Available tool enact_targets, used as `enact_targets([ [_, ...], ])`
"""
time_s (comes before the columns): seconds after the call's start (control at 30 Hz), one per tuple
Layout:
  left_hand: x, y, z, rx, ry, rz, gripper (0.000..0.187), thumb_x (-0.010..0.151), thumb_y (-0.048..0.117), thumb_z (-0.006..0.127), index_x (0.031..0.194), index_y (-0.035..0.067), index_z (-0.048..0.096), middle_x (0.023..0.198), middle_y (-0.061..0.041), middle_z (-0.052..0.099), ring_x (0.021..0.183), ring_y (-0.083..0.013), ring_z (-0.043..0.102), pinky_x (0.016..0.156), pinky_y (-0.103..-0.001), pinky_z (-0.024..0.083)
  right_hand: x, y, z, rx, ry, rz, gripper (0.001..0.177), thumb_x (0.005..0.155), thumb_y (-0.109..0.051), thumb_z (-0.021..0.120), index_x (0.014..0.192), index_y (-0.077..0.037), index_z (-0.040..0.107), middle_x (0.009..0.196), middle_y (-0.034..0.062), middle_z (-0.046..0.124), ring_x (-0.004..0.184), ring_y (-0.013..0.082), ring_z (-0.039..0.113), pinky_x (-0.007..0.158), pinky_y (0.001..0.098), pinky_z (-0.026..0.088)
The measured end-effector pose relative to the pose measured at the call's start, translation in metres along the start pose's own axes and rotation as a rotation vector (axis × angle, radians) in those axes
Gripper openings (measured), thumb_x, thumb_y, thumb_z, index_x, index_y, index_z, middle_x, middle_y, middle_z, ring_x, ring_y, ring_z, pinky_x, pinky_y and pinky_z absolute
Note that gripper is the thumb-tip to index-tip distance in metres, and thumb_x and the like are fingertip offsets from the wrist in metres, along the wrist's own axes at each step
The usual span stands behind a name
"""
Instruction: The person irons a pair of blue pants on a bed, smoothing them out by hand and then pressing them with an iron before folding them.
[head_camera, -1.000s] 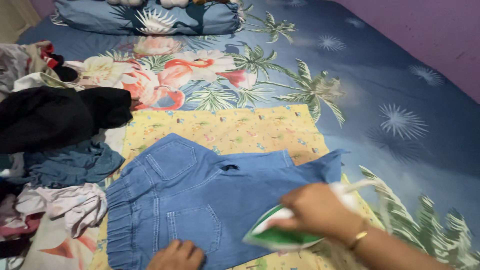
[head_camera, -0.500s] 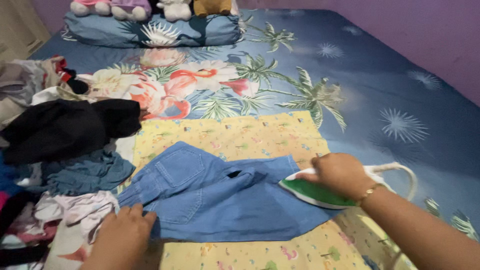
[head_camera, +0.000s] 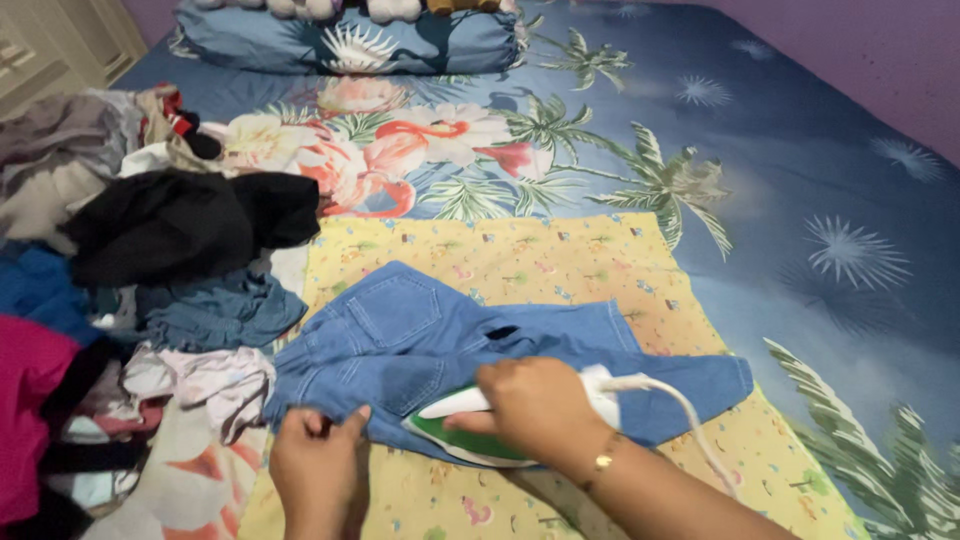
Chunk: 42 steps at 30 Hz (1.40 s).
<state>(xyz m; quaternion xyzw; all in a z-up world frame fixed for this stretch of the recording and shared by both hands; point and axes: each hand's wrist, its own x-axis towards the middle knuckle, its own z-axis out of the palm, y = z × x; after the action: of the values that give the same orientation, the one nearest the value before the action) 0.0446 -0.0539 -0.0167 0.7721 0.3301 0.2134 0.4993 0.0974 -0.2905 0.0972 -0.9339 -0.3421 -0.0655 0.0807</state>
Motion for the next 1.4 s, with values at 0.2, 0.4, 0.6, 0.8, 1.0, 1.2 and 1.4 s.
enact_targets([
  [0.2,0.026,-0.024,-0.006,-0.582,-0.183,-0.306,0.045,0.073,-0.005,0.080,0.070,0.010,0.038,0.065,0.000,0.045,0.057,-0.0133,0.050,0.055,-0.031,0.050,-0.003,0.033,-0.020,-0.045,-0.307,-0.104,0.065,0.078,-0.074,0.066,0.075,-0.009,0.067,0.069,0.0138,0.069,0.063,0.0384,0.067,0.059,0.0500,0.053],
  [0.4,0.018,-0.045,0.001,-0.688,-0.171,-0.316,0.044,0.079,-0.010,0.075,0.072,0.012,0.037,0.067,0.000,0.043,0.057,-0.0118,0.043,0.053,-0.031,0.040,-0.028,0.061,-0.034,-0.079,-0.206,-0.055,0.067,0.074,-0.077,0.067,0.072,-0.010,0.067,0.069,0.0130,0.068,0.063,0.0368,0.068,0.056,0.0486,0.053],
  [0.6,0.019,-0.043,-0.004,-0.823,-0.199,-0.221,0.036,0.074,-0.012,0.072,0.076,0.010,0.044,0.072,0.000,0.048,0.061,-0.0125,0.048,0.056,-0.029,0.043,0.010,-0.022,0.017,0.060,-0.054,0.023,0.064,0.082,-0.071,0.066,0.077,-0.008,0.069,0.071,0.0147,0.070,0.063,0.0352,0.070,0.056,0.0484,0.054],
  [0.8,-0.031,0.029,-0.016,-0.027,0.182,0.387,0.029,0.074,0.004,0.079,0.090,0.000,0.055,0.083,-0.010,0.055,0.072,-0.0241,0.055,0.068,-0.036,0.047,-0.012,0.016,-0.017,0.018,-0.313,-0.179,0.061,0.082,-0.070,0.065,0.076,-0.010,0.069,0.066,0.0139,0.068,0.060,0.0370,0.068,0.055,0.0486,0.053],
  [1.0,-0.021,0.078,0.040,0.153,-0.789,0.617,0.022,0.097,0.028,0.066,0.111,0.013,0.075,0.115,-0.011,0.076,0.108,-0.0319,0.071,0.093,-0.041,0.057,-0.029,0.009,-0.015,0.048,-0.161,0.040,0.061,0.081,-0.070,0.067,0.080,-0.009,0.069,0.064,0.0151,0.069,0.059,0.0375,0.069,0.053,0.0497,0.054],
  [1.2,0.035,0.059,0.016,0.593,-0.565,1.185,0.056,0.084,0.045,0.064,0.135,0.024,0.067,0.150,-0.014,0.052,0.141,-0.0359,0.040,0.114,-0.067,0.017,-0.053,0.045,-0.017,0.053,-0.226,-0.063,0.061,0.081,-0.069,0.069,0.080,-0.008,0.069,0.072,0.0129,0.069,0.064,0.0376,0.068,0.058,0.0493,0.053],
  [1.4,0.033,0.060,0.019,0.698,-0.612,1.059,0.058,0.085,0.046,0.062,0.141,0.030,0.061,0.155,-0.010,0.046,0.144,-0.0339,0.037,0.113,-0.058,0.015,-0.055,0.135,-0.036,-0.203,-0.087,0.170,0.062,0.079,-0.071,0.065,0.074,-0.009,0.066,0.065,0.0111,0.069,0.064,0.0329,0.070,0.060,0.0458,0.055],
])
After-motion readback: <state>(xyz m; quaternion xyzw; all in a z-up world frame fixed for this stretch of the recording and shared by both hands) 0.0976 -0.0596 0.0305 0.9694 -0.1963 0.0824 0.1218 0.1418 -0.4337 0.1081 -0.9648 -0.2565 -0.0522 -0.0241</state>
